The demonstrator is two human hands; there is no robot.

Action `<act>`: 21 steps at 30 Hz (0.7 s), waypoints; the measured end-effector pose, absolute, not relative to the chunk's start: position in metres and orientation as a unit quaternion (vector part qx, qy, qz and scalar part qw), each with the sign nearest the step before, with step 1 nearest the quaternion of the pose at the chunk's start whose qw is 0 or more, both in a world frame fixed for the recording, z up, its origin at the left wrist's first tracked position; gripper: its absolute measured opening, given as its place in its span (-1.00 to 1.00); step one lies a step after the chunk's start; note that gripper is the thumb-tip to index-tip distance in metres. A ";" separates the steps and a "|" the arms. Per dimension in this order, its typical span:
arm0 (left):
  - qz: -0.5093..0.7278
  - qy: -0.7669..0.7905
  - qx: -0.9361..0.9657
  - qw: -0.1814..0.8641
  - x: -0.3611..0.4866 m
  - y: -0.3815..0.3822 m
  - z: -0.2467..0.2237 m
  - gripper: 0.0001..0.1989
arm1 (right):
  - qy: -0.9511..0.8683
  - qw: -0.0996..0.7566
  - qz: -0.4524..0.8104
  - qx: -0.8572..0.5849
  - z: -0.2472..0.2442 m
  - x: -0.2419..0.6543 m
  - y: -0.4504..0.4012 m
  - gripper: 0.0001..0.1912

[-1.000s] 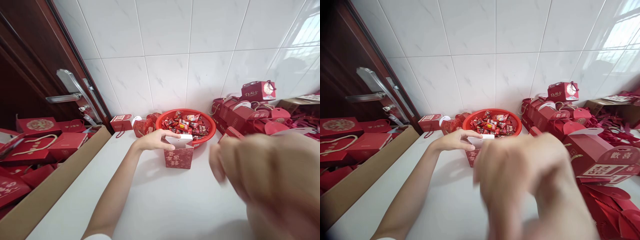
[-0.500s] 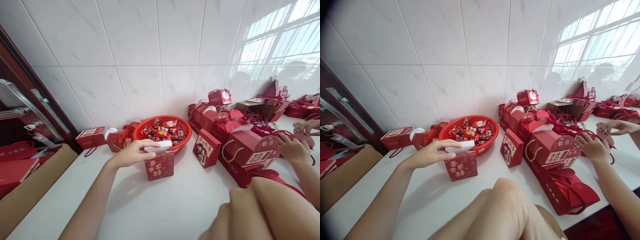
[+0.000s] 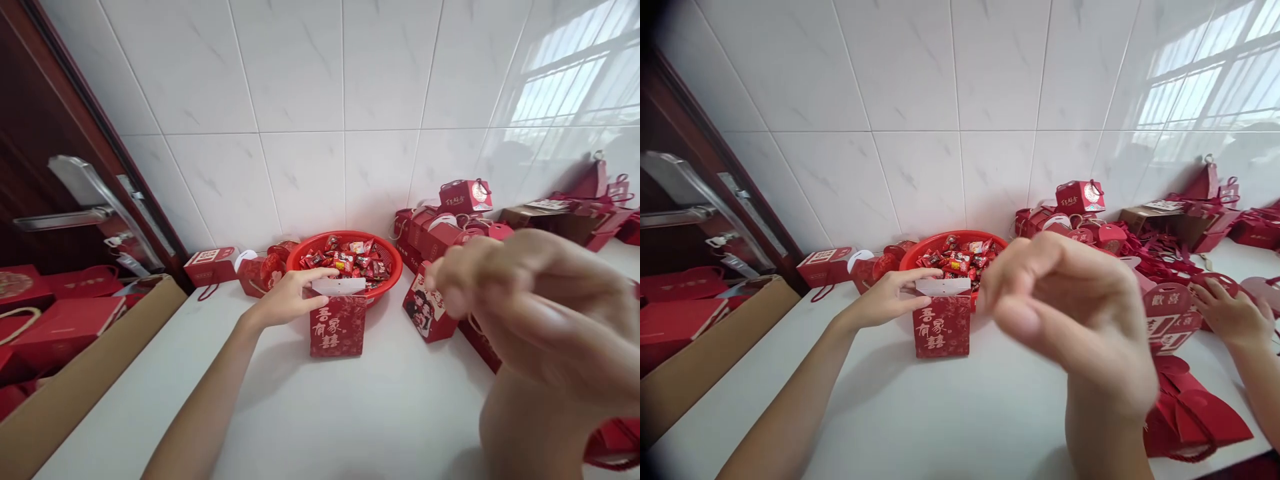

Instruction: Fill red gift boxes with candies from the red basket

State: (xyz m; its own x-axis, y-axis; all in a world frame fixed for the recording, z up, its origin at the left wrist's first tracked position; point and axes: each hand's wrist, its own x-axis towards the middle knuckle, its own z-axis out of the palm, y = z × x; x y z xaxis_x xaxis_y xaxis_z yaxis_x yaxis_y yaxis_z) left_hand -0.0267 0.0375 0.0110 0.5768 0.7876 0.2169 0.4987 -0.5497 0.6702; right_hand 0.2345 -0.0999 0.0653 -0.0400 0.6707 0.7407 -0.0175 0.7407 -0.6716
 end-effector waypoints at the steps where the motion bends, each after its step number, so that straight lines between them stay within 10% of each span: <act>1: 0.270 0.379 0.839 0.282 -0.025 0.037 0.011 -0.49 | -0.674 0.644 0.245 -0.265 0.070 0.234 -0.090 -0.87; 12: 0.448 0.289 0.815 0.226 -0.020 0.036 0.014 -0.84 | -0.810 0.343 0.269 -0.393 0.037 0.219 0.006 -0.45; 21: 0.496 0.256 0.808 0.186 -0.024 0.030 0.019 -0.89 | -0.800 0.379 0.280 -0.370 0.026 0.203 0.017 -0.60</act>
State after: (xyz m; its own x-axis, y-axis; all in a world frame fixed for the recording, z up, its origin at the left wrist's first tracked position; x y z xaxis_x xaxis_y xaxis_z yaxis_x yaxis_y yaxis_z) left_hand -0.0236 0.0298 0.0192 0.3763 0.5986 0.7071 0.2291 -0.7996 0.5551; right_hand 0.2027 0.0168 0.0257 -0.4382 0.8052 0.3996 0.3802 0.5688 -0.7293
